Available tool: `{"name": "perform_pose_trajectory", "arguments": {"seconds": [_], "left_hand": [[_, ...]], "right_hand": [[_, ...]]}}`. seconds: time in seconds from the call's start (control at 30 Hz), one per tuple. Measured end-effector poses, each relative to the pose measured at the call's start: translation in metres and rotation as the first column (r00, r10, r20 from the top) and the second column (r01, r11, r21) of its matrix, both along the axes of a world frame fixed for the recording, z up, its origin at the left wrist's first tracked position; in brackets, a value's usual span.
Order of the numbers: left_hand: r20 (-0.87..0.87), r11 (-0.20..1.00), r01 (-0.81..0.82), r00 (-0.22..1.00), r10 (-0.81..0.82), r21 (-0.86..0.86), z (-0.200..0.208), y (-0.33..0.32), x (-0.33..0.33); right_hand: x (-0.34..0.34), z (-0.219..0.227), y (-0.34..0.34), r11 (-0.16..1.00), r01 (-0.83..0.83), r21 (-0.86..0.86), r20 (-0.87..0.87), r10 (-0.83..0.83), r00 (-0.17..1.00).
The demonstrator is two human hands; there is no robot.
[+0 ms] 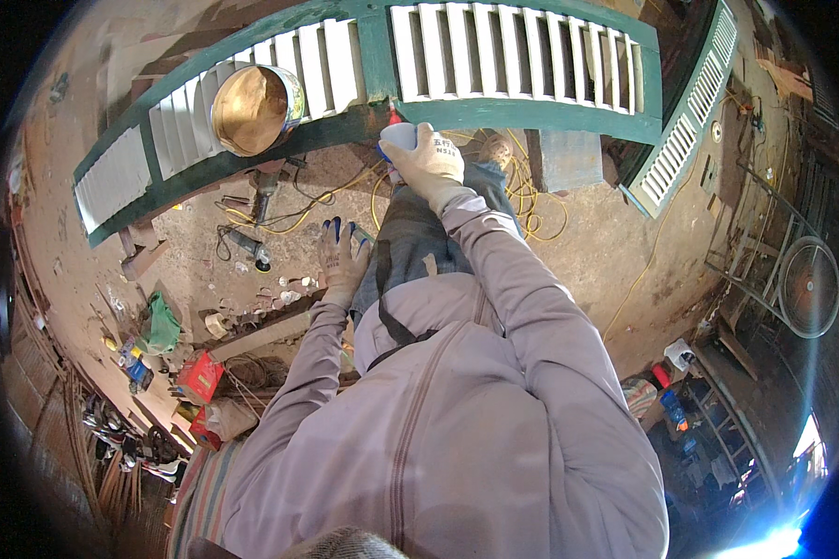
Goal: The person applies glue from a bottle to the edges of a green wooden slatted panel, then uses a handheld sander to smooth the surface. The person works on multiple sections of the panel in a workshop setting.
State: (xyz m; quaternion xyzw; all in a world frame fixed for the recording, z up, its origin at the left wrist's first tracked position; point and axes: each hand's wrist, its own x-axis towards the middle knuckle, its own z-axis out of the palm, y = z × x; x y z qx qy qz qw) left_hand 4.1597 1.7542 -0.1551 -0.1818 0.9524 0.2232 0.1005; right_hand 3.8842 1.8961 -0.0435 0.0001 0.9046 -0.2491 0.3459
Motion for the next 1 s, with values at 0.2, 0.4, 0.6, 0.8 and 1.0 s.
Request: {"name": "perform_pose_trajectory", "arguments": {"seconds": [0.2, 0.4, 0.6, 0.8, 1.0], "left_hand": [[-0.039, 0.998, -0.038, 0.998, 0.04, 0.045, -0.007, 0.001, 0.003], [-0.098, 1.0, -0.03, 0.995, 0.03, 0.002, -0.014, 0.001, 0.006], [-0.008, 0.999, -0.048, 0.999, 0.048, 0.022, -0.013, -0.001, 0.008], [-0.008, 0.999, -0.046, 0.999, 0.047, 0.026, -0.014, 0.0, 0.006], [-0.008, 0.999, -0.042, 0.999, 0.042, 0.028, -0.018, 0.0, 0.0]], "right_hand": [[0.003, 0.001, 0.001, 1.0, 0.025, -0.019, -0.018, -0.025, 1.0], [0.001, 0.005, -0.012, 0.999, -0.017, -0.028, 0.062, 0.019, 0.998], [-0.003, 0.013, -0.024, 0.999, -0.011, -0.054, 0.132, 0.018, 0.991], [0.0, 0.003, -0.016, 0.998, 0.025, -0.06, 0.094, -0.019, 0.995], [0.003, -0.003, 0.0, 0.999, 0.045, -0.016, -0.012, -0.045, 0.999]]}}
